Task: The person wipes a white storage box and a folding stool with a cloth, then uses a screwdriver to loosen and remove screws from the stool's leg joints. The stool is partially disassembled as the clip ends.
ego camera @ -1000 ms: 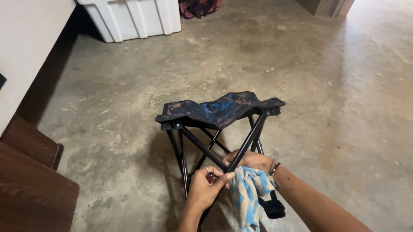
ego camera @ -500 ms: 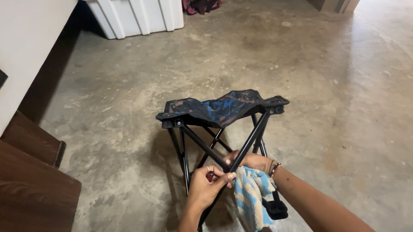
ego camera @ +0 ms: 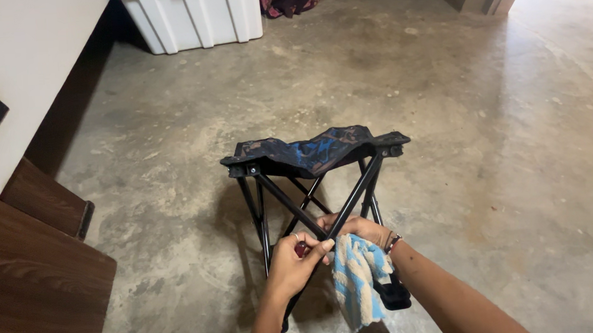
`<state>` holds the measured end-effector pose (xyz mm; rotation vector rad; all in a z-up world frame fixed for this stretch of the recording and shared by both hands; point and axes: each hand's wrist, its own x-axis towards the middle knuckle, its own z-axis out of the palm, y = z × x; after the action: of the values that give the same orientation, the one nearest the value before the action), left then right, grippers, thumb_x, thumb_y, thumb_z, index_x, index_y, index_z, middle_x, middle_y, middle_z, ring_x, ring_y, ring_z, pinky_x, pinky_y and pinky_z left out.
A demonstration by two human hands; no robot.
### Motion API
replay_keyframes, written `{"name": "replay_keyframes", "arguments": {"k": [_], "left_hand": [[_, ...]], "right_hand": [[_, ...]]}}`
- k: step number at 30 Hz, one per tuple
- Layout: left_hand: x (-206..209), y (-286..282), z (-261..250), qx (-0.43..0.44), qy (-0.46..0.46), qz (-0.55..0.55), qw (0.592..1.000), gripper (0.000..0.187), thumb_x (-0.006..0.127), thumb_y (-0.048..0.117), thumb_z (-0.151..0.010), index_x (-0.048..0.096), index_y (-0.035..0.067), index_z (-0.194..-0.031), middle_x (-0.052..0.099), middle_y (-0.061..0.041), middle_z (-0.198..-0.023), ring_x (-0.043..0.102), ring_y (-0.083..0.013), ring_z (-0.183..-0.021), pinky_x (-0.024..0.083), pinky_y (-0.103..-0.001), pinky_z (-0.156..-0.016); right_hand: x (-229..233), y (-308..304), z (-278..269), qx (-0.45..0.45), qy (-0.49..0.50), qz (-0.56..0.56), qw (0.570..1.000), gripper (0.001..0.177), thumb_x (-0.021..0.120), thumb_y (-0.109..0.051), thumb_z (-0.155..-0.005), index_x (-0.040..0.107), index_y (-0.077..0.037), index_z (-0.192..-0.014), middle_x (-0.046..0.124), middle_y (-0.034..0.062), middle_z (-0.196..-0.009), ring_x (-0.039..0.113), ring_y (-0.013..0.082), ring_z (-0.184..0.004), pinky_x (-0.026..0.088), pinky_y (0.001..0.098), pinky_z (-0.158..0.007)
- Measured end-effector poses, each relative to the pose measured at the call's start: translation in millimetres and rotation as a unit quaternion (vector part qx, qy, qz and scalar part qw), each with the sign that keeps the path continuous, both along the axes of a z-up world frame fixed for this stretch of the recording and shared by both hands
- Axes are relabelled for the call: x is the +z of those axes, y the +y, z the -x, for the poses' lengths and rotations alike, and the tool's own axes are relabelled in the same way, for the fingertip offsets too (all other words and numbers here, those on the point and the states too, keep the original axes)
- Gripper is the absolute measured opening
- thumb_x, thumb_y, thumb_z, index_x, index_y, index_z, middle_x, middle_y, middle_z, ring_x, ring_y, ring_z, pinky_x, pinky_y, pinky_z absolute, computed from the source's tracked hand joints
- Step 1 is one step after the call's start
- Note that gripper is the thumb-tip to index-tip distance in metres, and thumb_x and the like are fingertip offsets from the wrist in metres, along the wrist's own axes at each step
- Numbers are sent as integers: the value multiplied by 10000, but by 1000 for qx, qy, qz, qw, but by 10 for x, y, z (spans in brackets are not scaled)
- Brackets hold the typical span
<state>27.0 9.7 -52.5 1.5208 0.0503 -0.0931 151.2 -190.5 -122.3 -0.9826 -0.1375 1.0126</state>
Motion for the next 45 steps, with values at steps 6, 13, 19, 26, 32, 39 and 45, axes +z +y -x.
{"name": "replay_keyframes", "arguments": {"k": [6,13,19,26,32,39,45], "left_hand": [[84,-46,45,0,12,3,1000,249,809,187,-877,667,-15,-913,735,-49,-749,685,-80,-651,508,-218,-626],[206,-132,46,53,-42,28,997,410,792,159,-848,653,53,-1219,664,32,-774,571,-36,-595,425,-188,-535],[163,-122,-17,45,-7,36,998,434,816,154,-841,666,44,-1233,637,22,-793,552,-43,-608,428,-200,-553],[81,-124,-75,42,-3,20,999,479,824,209,-816,666,89,-1252,695,1,-893,568,-73,-724,471,-228,-701],[62,-89,-97,75,4,-51,996,496,840,256,-806,677,114,-1253,689,-20,-956,569,-81,-831,505,-261,-767],[144,-79,-80,82,32,-74,993,514,854,282,-784,684,132,-1246,633,6,-838,558,-87,-750,498,-242,-680],[213,-71,-72,61,57,-22,996,514,825,269,-775,674,120,-1244,603,-21,-755,578,-146,-659,434,-280,-615]], "right_hand": [[120,2,79,7,3,12,1000,449,681,-121,-925,577,50,-1327,708,139,-1110,733,220,-940,605,358,-826],[291,-41,108,72,19,-83,994,658,631,-48,-896,436,12,-1522,677,224,-1169,742,359,-990,629,433,-884],[243,-51,88,45,62,-40,996,658,637,-64,-839,441,-47,-1467,706,204,-1153,756,354,-906,631,437,-794],[225,-31,-5,92,8,-76,993,474,650,-33,-938,491,10,-1382,688,199,-1142,747,335,-924,625,428,-828],[272,32,-12,63,34,-49,996,470,639,-92,-898,518,-13,-1346,699,189,-1102,760,338,-861,643,428,-784],[305,58,-30,79,10,-54,995,504,640,-9,-893,526,20,-1383,690,189,-1147,753,317,-886,631,413,-811],[326,106,-38,46,34,-26,998,485,607,-70,-919,544,27,-1390,708,184,-1154,762,291,-874,635,415,-792]]}}
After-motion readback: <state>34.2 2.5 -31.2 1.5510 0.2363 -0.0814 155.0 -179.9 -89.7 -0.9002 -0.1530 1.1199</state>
